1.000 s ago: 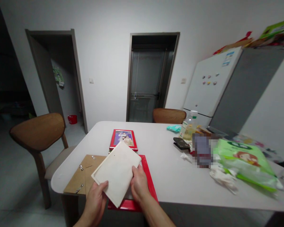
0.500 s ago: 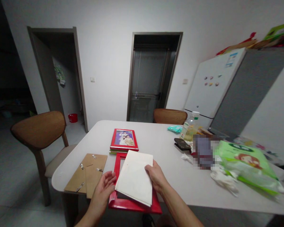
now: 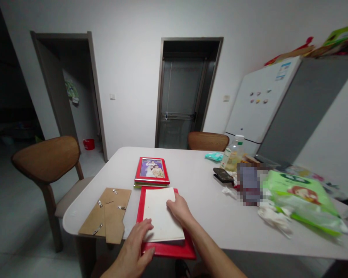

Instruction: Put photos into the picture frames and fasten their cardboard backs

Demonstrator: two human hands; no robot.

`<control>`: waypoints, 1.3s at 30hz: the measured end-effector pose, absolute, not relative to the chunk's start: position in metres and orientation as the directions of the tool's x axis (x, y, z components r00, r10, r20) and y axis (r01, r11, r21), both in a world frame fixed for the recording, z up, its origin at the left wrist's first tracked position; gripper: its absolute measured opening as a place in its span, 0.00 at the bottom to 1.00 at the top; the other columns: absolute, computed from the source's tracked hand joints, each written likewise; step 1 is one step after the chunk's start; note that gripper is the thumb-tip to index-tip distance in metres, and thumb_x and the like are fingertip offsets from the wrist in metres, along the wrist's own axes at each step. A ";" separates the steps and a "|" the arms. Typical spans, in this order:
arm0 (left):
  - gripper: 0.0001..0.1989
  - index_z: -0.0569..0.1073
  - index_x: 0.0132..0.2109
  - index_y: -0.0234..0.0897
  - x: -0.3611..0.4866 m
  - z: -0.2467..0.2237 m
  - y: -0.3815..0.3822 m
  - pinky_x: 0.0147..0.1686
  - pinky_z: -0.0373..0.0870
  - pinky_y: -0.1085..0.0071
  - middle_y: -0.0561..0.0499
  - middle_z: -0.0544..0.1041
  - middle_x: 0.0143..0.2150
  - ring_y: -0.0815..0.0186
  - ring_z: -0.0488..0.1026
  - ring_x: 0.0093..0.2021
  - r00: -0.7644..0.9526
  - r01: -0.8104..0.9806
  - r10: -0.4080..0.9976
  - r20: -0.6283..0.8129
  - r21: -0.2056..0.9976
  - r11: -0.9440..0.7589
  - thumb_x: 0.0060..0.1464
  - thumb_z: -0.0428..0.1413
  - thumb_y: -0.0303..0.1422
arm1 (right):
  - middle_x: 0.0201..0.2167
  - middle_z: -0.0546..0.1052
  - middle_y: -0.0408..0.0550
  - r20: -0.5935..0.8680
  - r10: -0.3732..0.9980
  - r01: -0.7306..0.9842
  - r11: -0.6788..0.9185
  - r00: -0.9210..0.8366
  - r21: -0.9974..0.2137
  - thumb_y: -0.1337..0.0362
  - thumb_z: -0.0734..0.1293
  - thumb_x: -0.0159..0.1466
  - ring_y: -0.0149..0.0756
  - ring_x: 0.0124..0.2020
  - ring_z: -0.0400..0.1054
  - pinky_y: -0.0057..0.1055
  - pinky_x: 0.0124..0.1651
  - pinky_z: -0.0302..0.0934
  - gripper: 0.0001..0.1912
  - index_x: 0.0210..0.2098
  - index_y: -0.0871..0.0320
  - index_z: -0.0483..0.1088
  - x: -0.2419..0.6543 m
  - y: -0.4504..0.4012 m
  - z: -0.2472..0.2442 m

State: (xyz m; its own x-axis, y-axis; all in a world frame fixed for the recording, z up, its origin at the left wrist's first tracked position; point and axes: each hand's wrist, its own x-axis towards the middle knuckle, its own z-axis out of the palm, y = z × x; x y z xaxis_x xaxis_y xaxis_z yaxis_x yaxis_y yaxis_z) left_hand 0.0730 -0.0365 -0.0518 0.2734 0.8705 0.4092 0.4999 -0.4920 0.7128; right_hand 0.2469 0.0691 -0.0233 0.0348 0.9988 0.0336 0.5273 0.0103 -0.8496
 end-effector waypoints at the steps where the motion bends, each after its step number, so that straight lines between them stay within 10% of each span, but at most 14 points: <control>1: 0.23 0.65 0.48 0.37 0.073 -0.053 -0.036 0.52 0.54 0.52 0.42 0.64 0.53 0.54 0.59 0.54 0.282 0.498 0.864 0.417 0.706 -0.503 0.41 0.53 0.25 | 0.36 0.74 0.54 0.078 0.996 0.638 0.034 0.042 -0.769 0.69 0.56 0.48 0.36 0.33 0.67 0.26 0.35 0.58 0.21 0.41 0.64 0.65 0.248 0.070 -0.023; 5: 0.23 0.66 0.48 0.39 0.073 -0.052 -0.037 0.53 0.51 0.48 0.41 0.65 0.52 0.51 0.59 0.53 0.294 0.470 0.858 0.421 0.718 -0.513 0.41 0.56 0.28 | 0.34 0.74 0.56 0.110 0.993 0.879 0.020 0.037 -0.476 0.66 0.56 0.50 0.37 0.34 0.67 0.26 0.35 0.55 0.16 0.34 0.64 0.69 0.254 0.070 -0.020; 18: 0.24 0.68 0.46 0.35 0.070 -0.047 -0.037 0.51 0.53 0.49 0.38 0.69 0.48 0.49 0.63 0.50 0.369 0.522 0.840 0.398 0.659 -0.542 0.37 0.58 0.28 | 0.34 0.73 0.59 0.053 0.997 0.980 -0.049 0.061 -0.192 0.57 0.56 0.53 0.43 0.34 0.67 0.32 0.32 0.55 0.17 0.32 0.62 0.68 0.257 0.053 -0.018; 33: 0.18 0.70 0.40 0.39 0.069 -0.042 -0.035 0.53 0.47 0.49 0.41 0.66 0.51 0.51 0.58 0.54 0.417 0.496 0.833 0.364 0.677 -0.544 0.37 0.58 0.28 | 0.37 0.69 0.55 0.104 0.993 0.983 -0.042 0.061 -0.180 0.59 0.59 0.53 0.41 0.36 0.66 0.33 0.35 0.56 0.17 0.40 0.61 0.65 0.251 0.040 -0.020; 39: 0.28 0.65 0.49 0.43 0.004 -0.036 -0.035 0.54 0.46 0.51 0.44 0.61 0.56 0.53 0.54 0.56 0.281 0.686 0.887 0.366 0.570 -0.452 0.35 0.58 0.27 | 0.41 0.68 0.53 0.189 0.980 0.910 0.139 -0.069 -0.391 0.61 0.58 0.55 0.38 0.41 0.62 0.30 0.42 0.54 0.18 0.44 0.59 0.65 0.230 0.034 -0.013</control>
State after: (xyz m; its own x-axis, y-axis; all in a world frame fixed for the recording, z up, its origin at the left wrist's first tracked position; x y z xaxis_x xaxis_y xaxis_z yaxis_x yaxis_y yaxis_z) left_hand 0.0040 -0.0353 -0.0359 0.2807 0.8872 0.3661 0.6859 -0.4522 0.5701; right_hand 0.2301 0.0337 -0.0129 -0.0685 0.9797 0.1886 0.9099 0.1389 -0.3908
